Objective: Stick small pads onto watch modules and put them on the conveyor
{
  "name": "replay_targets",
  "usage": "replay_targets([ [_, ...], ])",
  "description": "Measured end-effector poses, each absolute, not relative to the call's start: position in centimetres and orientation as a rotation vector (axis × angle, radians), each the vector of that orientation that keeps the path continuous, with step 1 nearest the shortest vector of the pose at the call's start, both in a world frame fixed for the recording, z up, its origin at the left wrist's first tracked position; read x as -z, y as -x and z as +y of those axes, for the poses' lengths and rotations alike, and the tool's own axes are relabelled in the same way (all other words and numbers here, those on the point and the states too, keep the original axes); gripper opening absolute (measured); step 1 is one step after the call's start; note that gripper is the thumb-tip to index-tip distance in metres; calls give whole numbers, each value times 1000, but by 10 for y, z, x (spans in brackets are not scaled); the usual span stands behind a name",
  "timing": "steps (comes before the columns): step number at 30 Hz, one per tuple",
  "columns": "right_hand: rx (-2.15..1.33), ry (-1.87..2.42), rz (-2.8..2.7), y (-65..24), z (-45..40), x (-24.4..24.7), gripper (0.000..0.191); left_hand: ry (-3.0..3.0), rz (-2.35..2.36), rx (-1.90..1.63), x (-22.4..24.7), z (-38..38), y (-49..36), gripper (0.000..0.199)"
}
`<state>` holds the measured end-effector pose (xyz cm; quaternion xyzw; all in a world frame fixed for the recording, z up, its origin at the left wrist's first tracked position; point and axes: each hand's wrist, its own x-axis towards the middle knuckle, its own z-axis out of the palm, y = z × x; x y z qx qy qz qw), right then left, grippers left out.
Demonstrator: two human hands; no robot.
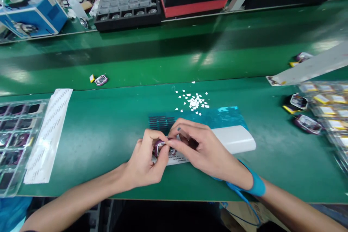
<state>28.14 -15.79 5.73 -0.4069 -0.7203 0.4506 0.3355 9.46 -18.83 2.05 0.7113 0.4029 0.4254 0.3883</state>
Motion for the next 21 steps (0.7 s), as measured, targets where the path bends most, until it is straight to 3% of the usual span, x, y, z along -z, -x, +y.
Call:
replay_targets([
  [4, -1231, 1063, -1784, -281, -157, -56, 27, -1928, 1058, -1136, -17, -185, -96, 22],
  [8, -1248, 1011, -1581, -295, -140, -70, 46, -2078, 946, -1151, -32, -183, -94, 9],
  [10, -1179, 968, -1343, -311, -129, -81, 52, -2210, 804, -1152, -39, -184, -92, 11],
  [14, -1004, 1132, -1180, -342, -129, -92, 59, -2508, 670, -893, -35, -186, -93, 16],
  [17, -1040, 1401, -1223, -353, -154, -79, 58, -2662, 672, -621, -23, -185, -97, 19],
  [21, -1235, 1625, -1431, -352, -190, -53, 48, -2697, 665, -602, -12, -182, -102, 15],
])
